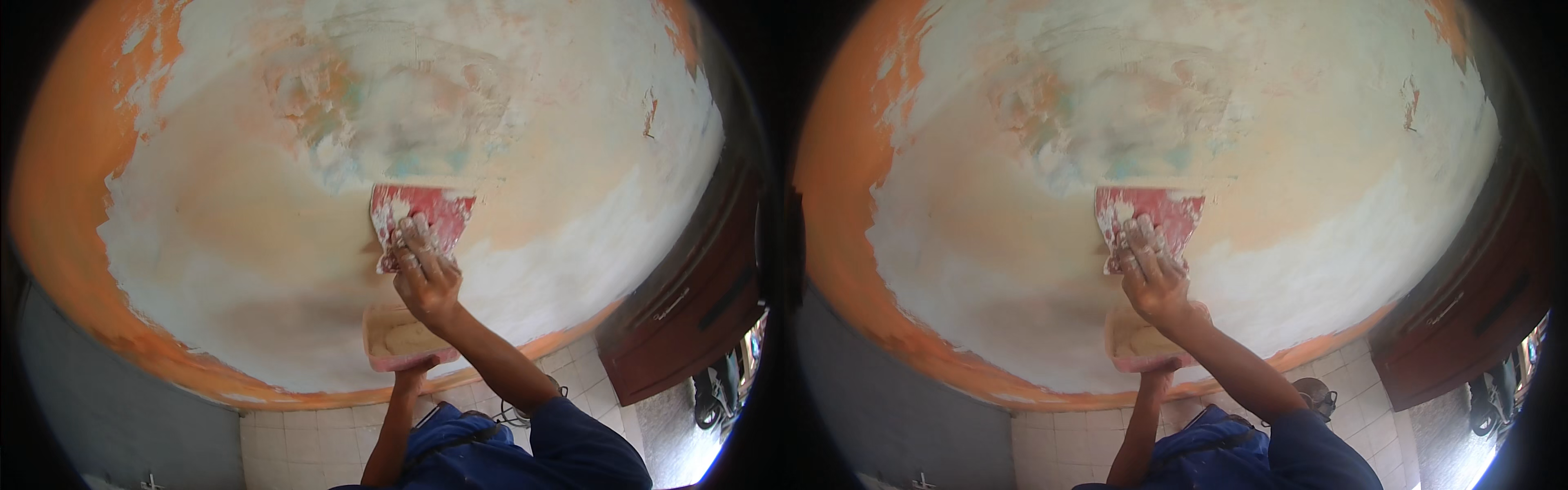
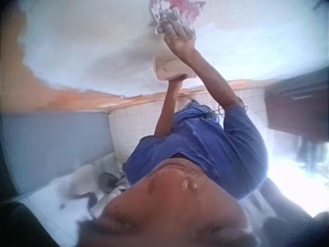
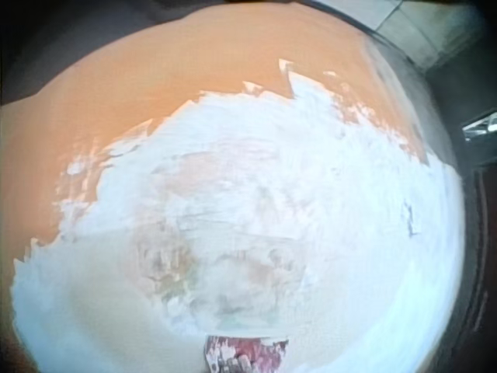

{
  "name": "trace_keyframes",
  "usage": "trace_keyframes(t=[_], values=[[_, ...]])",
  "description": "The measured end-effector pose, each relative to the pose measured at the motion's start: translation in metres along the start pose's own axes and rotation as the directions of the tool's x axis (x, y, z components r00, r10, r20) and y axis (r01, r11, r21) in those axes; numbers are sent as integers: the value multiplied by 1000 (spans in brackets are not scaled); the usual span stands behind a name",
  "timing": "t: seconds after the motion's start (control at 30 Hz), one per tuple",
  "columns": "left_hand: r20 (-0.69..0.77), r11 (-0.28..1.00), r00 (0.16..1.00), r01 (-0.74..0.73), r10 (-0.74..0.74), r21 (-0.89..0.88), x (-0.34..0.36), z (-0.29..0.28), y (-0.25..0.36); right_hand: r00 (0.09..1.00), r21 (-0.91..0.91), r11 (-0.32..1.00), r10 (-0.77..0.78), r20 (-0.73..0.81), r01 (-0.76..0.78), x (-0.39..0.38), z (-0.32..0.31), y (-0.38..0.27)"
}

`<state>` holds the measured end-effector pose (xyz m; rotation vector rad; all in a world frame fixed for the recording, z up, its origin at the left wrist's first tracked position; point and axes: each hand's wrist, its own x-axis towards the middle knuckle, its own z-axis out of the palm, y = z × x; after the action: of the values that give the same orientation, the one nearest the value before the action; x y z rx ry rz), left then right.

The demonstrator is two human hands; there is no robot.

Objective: The person applies a white plaster or putty to a section of wall using a red handheld spreader, dipping the tool into a small pink container to scoop more material before smoothing it over the surface.

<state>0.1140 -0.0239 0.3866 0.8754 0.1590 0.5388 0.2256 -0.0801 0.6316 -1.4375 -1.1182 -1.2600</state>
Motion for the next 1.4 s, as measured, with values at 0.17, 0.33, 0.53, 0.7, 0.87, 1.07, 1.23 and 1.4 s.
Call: trace_keyframes(t=[0.17,0.33,0.53,0.7,0.87,1.07,1.23,1.4], values=[[-2,997,998,-64,64,-37,8,21,10,956,114,983,109,272,-144,-51,-6,-21],[-8,993,995,-102,102,-52,8,28,21,949,202,946,201,243,-252,-52,-48,-38],[-18,994,994,-105,105,-34,-3,33,19,958,-255,938,181,-222,-236,-5,-76,23],[6,992,992,-126,126,-28,1,23,9,957,-120,964,212,-197,-238,-1,-35,42],[-14,995,998,-70,69,-65,0,27,17,973,80,974,204,104,-213,-80,-34,-3],[90,979,975,-205,204,-6,-2,24,18,989,-111,984,137,-50,-142,-47,-84,3],[44,990,989,-140,139,25,-3,16,10,905,-276,940,68,-421,-199,15,-102,96],[46,987,986,-161,160,7,-2,26,13,937,-224,944,169,-305,-243,-13,-57,115]])
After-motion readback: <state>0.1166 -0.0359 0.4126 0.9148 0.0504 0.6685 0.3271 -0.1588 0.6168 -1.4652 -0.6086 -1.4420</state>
